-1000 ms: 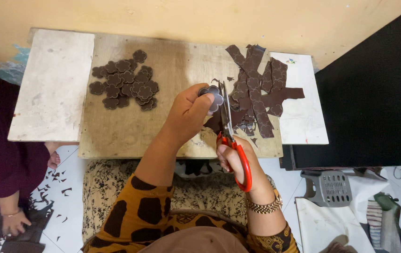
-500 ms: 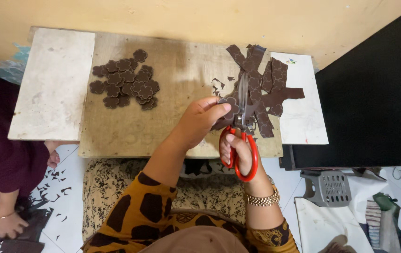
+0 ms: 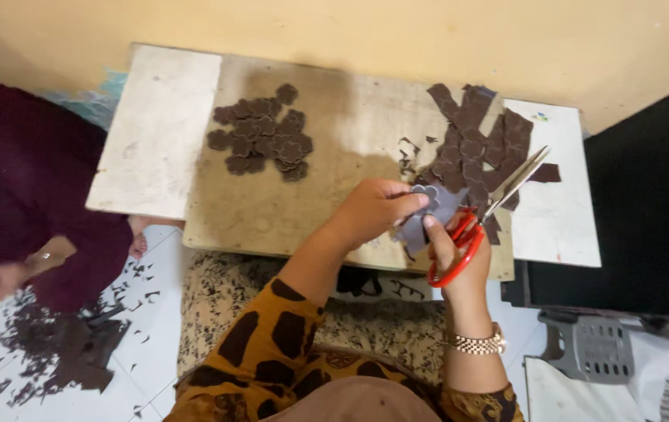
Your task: The person uses red-handled scissors to cut flower-shaped pieces from a dark brown sheet. They hold the sheet with one hand and cut along the outlines, placing the finished shapes on a wooden board.
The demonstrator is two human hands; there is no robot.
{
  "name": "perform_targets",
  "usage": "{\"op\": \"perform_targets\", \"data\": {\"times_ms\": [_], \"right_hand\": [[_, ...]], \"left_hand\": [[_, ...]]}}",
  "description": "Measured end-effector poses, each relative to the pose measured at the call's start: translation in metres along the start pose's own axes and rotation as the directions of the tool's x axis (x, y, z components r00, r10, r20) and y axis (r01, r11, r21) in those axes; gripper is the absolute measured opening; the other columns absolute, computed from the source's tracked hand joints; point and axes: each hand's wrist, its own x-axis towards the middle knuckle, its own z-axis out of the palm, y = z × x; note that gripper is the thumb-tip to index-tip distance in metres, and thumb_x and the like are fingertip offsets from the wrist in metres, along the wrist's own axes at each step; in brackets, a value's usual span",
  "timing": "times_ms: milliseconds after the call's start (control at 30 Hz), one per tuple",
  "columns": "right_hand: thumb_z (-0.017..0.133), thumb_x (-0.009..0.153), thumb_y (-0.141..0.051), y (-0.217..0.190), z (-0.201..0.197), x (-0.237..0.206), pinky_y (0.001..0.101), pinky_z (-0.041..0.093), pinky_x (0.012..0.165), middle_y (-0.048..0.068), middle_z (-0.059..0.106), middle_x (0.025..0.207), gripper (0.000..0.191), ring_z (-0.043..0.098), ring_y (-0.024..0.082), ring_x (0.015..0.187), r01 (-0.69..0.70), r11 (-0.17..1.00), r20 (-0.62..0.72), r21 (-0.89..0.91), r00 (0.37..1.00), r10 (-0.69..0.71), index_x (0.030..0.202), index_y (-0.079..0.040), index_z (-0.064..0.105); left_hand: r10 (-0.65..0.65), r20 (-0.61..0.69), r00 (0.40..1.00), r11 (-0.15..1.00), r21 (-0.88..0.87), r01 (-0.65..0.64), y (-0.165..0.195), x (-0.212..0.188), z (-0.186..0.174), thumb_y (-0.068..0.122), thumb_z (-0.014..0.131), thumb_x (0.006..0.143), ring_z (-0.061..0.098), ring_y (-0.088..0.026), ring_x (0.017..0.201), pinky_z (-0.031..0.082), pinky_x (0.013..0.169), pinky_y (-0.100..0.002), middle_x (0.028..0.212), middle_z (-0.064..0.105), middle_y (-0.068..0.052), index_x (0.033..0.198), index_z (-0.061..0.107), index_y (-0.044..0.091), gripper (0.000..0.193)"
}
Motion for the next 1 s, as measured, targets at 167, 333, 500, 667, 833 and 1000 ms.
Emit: {"op": "perform_targets", "data": {"times_ms": [167, 333, 500, 667, 833, 1000], "right_hand": [[0.077, 0.09, -0.019, 0.004, 0.005, 0.0, 0.0249, 0.043, 0.049, 0.001, 0.057, 0.067, 0.027, 0.054, 0.01, 0.054, 0.058, 0.995, 0.008, 0.079, 0.998, -0.059, 0.089, -0.008, 0.053], [0.077, 0.088, -0.018, 0.009, 0.006, 0.006, 0.0255, 0.043, 0.046, -0.001, 0.056, 0.067, 0.026, 0.053, 0.01, 0.051, -0.005, 0.977, 0.011, 0.215, 1.0, 0.003, 0.089, -0.01, 0.052], [0.078, 0.088, -0.018, 0.013, 0.01, 0.009, 0.026, 0.042, 0.045, 0.001, 0.052, 0.064, 0.027, 0.049, 0.011, 0.049, -0.044, 0.989, 0.06, 0.139, 0.998, 0.036, 0.09, -0.01, 0.052], [0.076, 0.09, -0.016, 0.017, 0.012, 0.007, 0.0242, 0.043, 0.049, -0.002, 0.055, 0.071, 0.024, 0.052, 0.008, 0.056, 0.026, 0.983, 0.09, 0.18, 0.995, -0.043, 0.09, -0.011, 0.052], [0.077, 0.091, -0.01, 0.01, 0.008, 0.006, 0.0241, 0.042, 0.058, -0.003, 0.053, 0.08, 0.027, 0.05, 0.007, 0.067, 0.135, 0.948, 0.038, 0.29, 0.988, -0.152, 0.089, -0.011, 0.049], [0.074, 0.089, -0.007, -0.004, 0.005, -0.002, 0.022, 0.041, 0.064, -0.004, 0.052, 0.083, 0.025, 0.05, 0.006, 0.073, 0.084, 0.915, 0.036, 0.395, 0.994, -0.106, 0.09, -0.013, 0.05]], "left_hand": [[-0.031, -0.142, 0.989, 0.999, 0.021, 0.034, -0.003, 0.004, -0.007, 0.036, 0.068, 0.09, 0.064, -0.007, 0.073, 0.053, 0.068, -0.022, 0.088, 0.074, -0.001, 0.107, 0.076, 0.01, 0.032], [0.002, -0.578, 0.816, 0.916, -0.326, -0.232, 0.002, 0.024, -0.059, 0.038, 0.068, 0.093, 0.07, -0.019, 0.09, 0.055, 0.077, -0.036, 0.105, 0.075, -0.014, 0.119, 0.071, -0.003, 0.049], [0.011, -0.779, 0.626, 0.98, -0.117, -0.163, -0.01, 0.022, -0.091, 0.035, 0.075, 0.086, 0.054, -0.027, 0.13, 0.043, 0.108, -0.037, 0.143, 0.054, -0.018, 0.145, 0.043, -0.004, 0.077], [-0.008, -0.759, 0.651, 1.0, -0.021, -0.011, -0.024, 0.023, -0.079, 0.036, 0.081, 0.082, 0.04, -0.031, 0.141, 0.036, 0.113, -0.038, 0.154, 0.038, -0.023, 0.152, 0.029, -0.005, 0.096], [0.18, -0.535, 0.826, 0.983, 0.123, -0.135, -0.017, 0.022, -0.039, 0.033, 0.077, 0.083, 0.057, -0.025, 0.132, 0.044, 0.11, -0.037, 0.14, 0.06, -0.017, 0.142, 0.051, 0.0, 0.072], [0.3, -0.357, 0.885, 0.948, 0.216, -0.234, 0.009, -0.002, -0.007, 0.027, 0.077, 0.085, 0.062, -0.019, 0.122, 0.044, 0.105, -0.036, 0.13, 0.069, -0.007, 0.132, 0.063, 0.008, 0.052]]}}
